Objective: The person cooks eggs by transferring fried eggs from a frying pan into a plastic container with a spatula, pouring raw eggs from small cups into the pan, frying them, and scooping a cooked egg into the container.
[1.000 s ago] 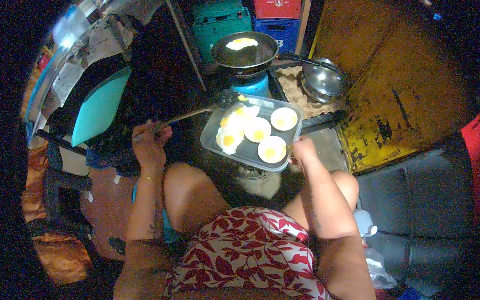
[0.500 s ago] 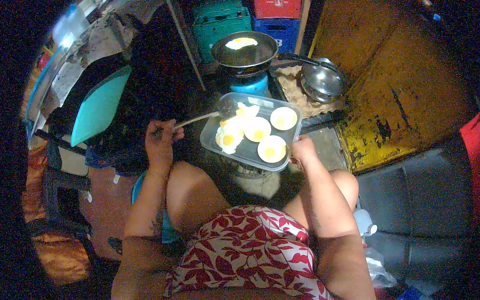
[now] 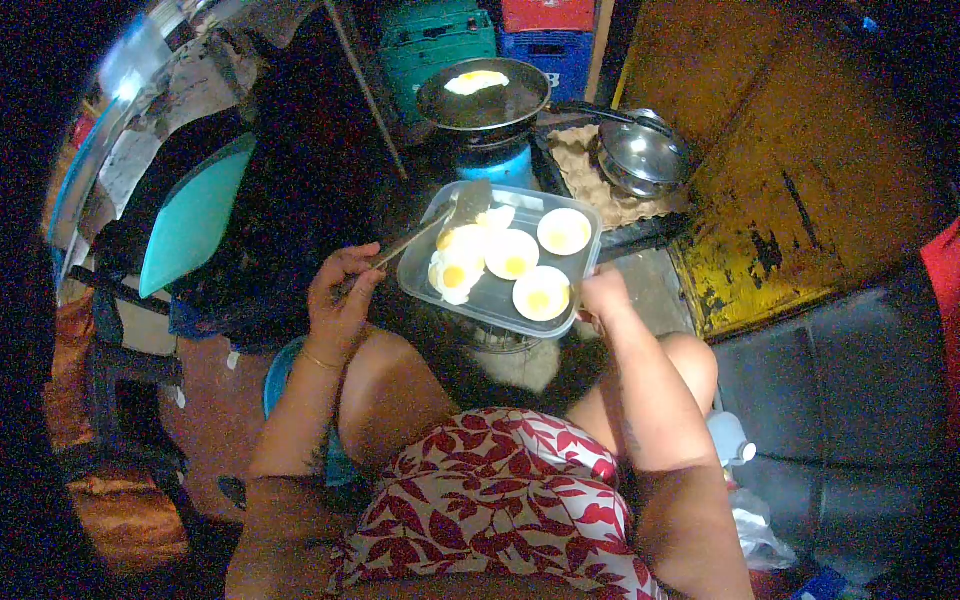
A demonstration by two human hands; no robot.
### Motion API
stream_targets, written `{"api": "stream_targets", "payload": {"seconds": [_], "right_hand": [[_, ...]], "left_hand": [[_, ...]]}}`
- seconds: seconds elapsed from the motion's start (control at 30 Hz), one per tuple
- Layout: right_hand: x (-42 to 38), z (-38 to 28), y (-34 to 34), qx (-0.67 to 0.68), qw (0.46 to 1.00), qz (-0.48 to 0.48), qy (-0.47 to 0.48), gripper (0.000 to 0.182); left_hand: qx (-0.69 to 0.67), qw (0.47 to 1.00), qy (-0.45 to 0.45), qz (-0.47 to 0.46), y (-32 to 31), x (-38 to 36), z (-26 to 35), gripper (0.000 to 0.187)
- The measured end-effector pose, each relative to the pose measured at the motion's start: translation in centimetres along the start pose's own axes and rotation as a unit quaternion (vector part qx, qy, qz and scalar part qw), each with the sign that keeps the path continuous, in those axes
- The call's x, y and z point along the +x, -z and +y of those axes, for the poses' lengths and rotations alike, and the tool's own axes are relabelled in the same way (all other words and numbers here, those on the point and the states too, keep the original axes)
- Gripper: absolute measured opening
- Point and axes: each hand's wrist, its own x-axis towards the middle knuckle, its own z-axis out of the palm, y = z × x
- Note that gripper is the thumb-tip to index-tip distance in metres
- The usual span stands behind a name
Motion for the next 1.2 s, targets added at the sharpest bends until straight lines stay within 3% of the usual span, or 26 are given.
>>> {"api": "stream_targets", "payload": {"seconds": [0.13,0.3,0.4,0.53,0.6,0.73,0.83,0.9,1.0,1.2], "right_hand": [[0.2,0.2,0.1,-0.010,1.000,0.003,0.006,0.016],[0.1,-0.3,0.2,-0.050,0.998,-0.023,-0.015,0.021],[0.2,-0.2,0.2,-0.057,0.998,-0.017,-0.012,0.022],[-0.4,-0.5,0.2,-0.058,0.998,-0.009,-0.006,0.022],[-0.5,-0.7,0.2,-0.059,0.998,-0.012,-0.009,0.022],[-1.1,-0.9,0.0,-0.023,1.000,-0.003,-0.004,0.013],[-0.3,-0.4,0.2,-0.025,0.999,-0.008,-0.018,0.016],[-0.1,-0.1,0.2,-0.026,0.999,-0.005,-0.025,0.017],[0.1,0.0,0.3,-0.038,0.998,-0.006,-0.046,0.019],[1.5,1.0,0.6,-0.056,0.994,-0.022,-0.089,0.025]], "left_hand": [[0.015,1.000,0.004,-0.003,-0.1,-0.3,0.9,0.010],[0.055,0.995,-0.028,-0.077,-0.2,-0.9,1.7,0.009],[0.113,0.987,-0.088,-0.068,0.0,-0.7,2.1,0.009],[0.109,0.991,-0.075,-0.008,-0.2,-0.9,1.5,0.010],[0.051,0.998,-0.009,0.027,-0.4,-1.1,1.3,0.005],[0.054,0.997,0.021,0.047,0.0,-1.1,0.9,0.007],[-0.059,0.992,0.028,0.110,-0.1,-1.1,-0.2,0.010],[-0.177,0.953,0.143,0.202,0.3,-0.8,-0.1,0.011],[-0.234,0.912,0.214,0.260,1.3,-0.4,-0.1,0.012],[-0.263,0.882,0.245,0.303,2.5,-0.5,-1.1,0.017]]}}
